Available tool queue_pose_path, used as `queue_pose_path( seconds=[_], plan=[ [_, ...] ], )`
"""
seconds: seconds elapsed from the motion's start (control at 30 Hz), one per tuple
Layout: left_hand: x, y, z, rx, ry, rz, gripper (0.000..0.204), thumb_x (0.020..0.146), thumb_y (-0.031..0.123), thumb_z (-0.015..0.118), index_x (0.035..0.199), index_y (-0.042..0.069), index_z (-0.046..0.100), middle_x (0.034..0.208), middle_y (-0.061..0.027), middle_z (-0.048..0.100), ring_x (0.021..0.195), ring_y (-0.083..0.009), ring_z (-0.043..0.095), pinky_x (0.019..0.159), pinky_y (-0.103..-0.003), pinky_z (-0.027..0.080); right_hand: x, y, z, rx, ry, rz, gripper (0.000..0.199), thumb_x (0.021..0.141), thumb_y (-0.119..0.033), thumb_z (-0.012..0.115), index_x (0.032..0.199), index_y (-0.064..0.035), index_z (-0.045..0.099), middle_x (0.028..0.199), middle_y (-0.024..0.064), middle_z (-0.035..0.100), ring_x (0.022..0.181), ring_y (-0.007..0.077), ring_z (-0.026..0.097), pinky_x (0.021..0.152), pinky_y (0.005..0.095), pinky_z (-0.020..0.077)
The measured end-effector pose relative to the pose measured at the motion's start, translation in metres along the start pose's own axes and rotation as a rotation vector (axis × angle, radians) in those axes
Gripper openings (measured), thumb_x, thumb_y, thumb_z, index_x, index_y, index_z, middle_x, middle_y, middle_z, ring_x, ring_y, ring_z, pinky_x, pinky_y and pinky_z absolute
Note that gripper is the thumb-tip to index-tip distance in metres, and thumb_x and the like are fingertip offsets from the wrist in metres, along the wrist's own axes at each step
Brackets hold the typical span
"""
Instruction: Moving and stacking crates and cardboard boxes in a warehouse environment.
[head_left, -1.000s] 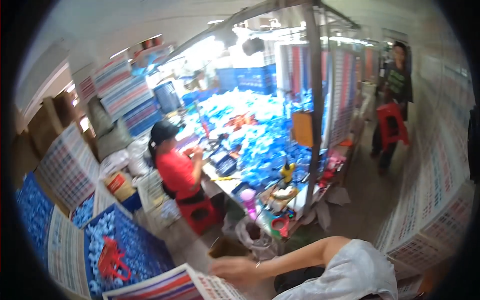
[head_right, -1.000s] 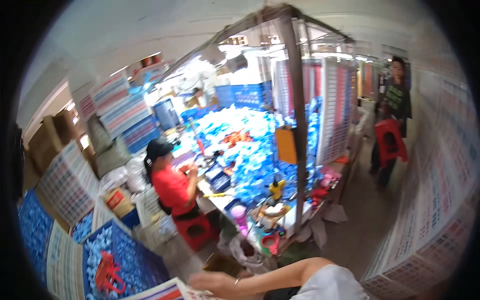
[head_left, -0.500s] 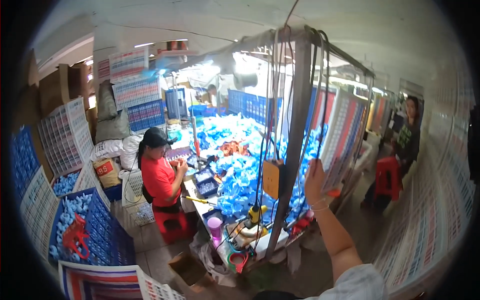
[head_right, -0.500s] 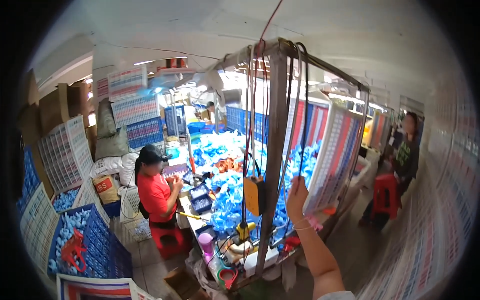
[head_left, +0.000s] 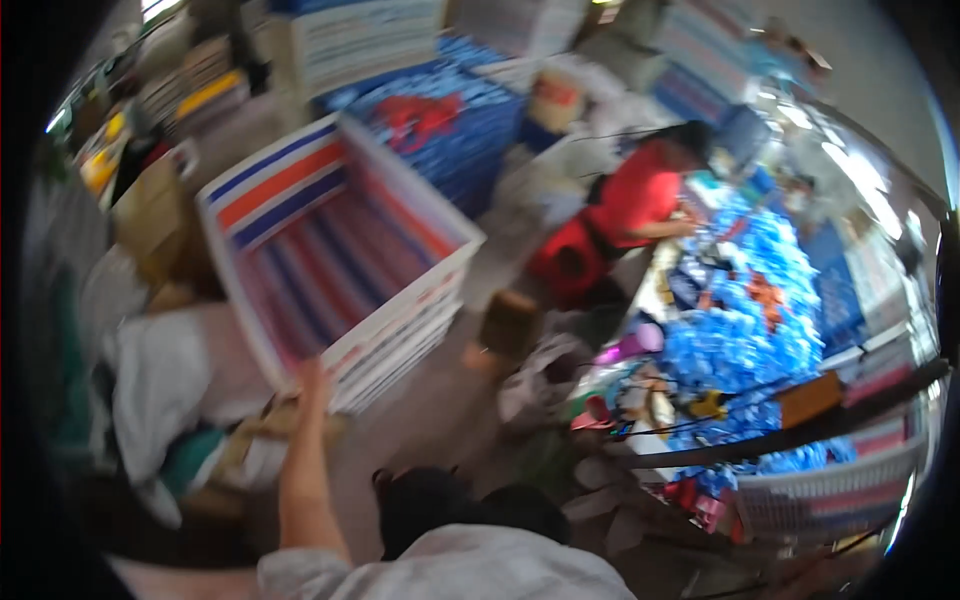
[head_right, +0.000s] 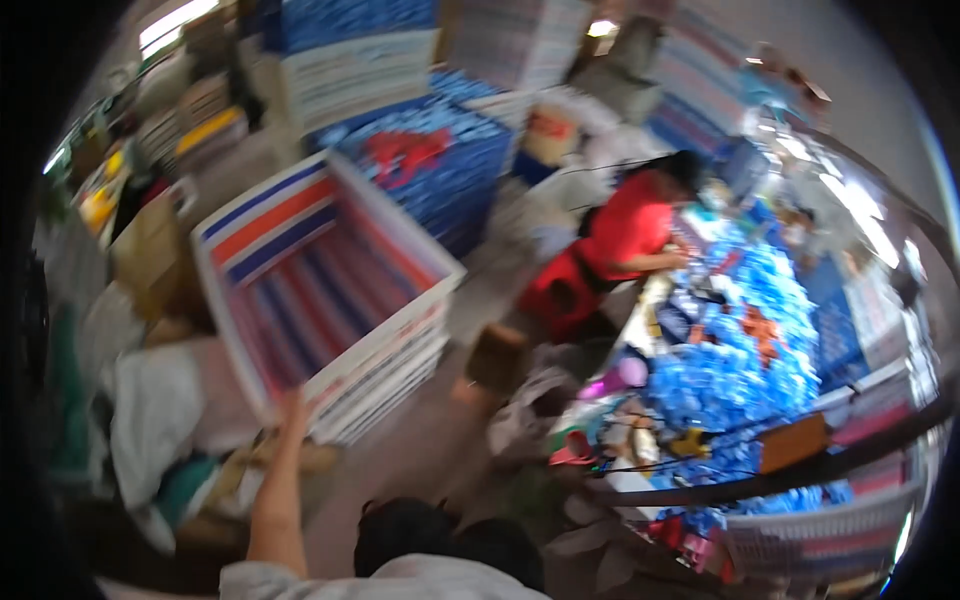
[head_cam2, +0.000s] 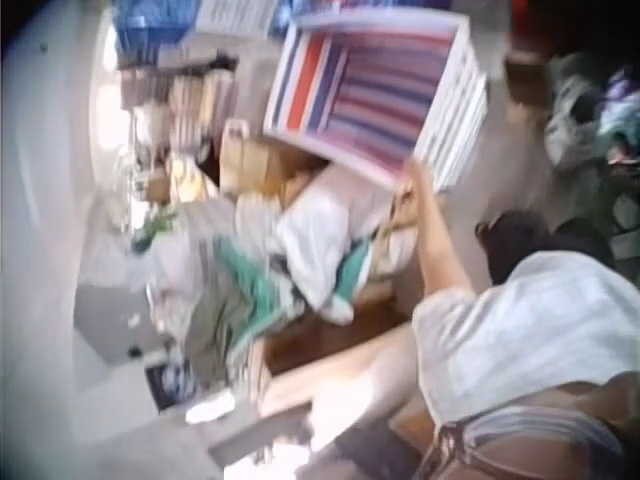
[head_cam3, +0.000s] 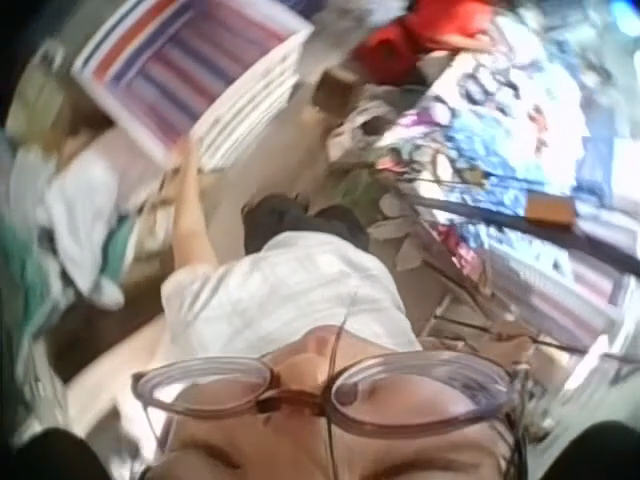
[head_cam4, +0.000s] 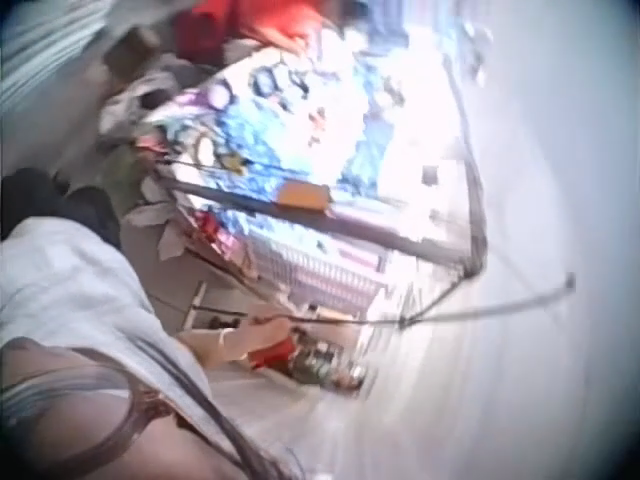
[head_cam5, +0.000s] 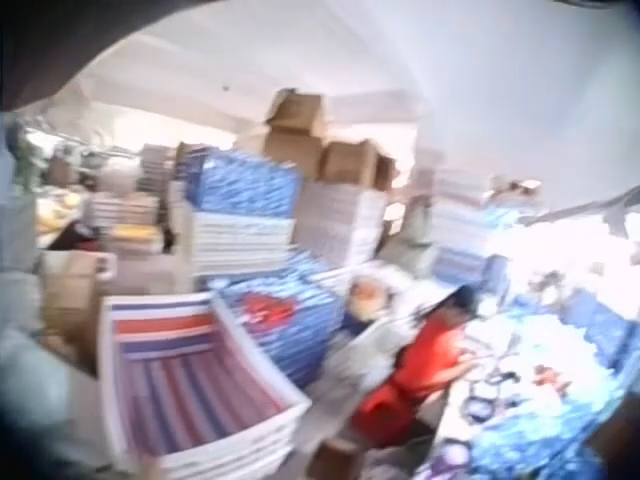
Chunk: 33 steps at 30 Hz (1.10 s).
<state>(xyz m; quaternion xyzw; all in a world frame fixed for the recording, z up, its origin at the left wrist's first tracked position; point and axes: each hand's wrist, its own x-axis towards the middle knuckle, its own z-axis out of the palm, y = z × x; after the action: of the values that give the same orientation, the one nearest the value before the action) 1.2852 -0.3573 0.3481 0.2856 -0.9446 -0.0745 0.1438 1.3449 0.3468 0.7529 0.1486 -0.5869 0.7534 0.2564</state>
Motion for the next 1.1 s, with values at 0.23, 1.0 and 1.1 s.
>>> queue_pose_path(
  seconds=[0.23,1.0,1.1],
  plan=[
    [-0.038,0.053,-0.082,-0.237,0.084,-0.037,0.042,0.071,0.017,0.051,0.108,0.001,0.042,0.098,-0.0202,0.046,0.094,-0.0341,0.044,0.081,-0.041,0.037,-0.089,0.191,0.136,-0.319,-0.399,1.130,0.034,0.086,-0.031,0.041,0.061,-0.0093,0.040,0.047,-0.0030,0.033,0.035,0.0064,0.031,0.032,0.0205,0.0215],
    [-0.181,0.185,-0.135,-0.649,-0.649,0.035,0.035,0.080,0.038,0.046,0.081,0.003,0.046,0.069,-0.0156,0.052,0.067,-0.0326,0.052,0.057,-0.038,0.040,-0.222,0.591,0.322,0.275,-0.103,2.399,0.032,0.085,-0.021,0.033,0.056,-0.0084,0.033,0.044,-0.0044,0.023,0.033,0.0067,0.021,0.029,0.0195,0.0124],
    [-0.155,0.190,-0.145,-0.506,-0.684,0.017,0.034,0.079,0.039,0.047,0.073,0.006,0.045,0.062,-0.0112,0.053,0.060,-0.0336,0.052,0.052,-0.041,0.039,-0.223,0.603,0.332,0.330,-0.090,2.479,0.029,0.083,-0.016,0.032,0.056,-0.0082,0.033,0.044,-0.0047,0.023,0.032,0.0064,0.021,0.029,0.0193,0.0134]
  ],
)
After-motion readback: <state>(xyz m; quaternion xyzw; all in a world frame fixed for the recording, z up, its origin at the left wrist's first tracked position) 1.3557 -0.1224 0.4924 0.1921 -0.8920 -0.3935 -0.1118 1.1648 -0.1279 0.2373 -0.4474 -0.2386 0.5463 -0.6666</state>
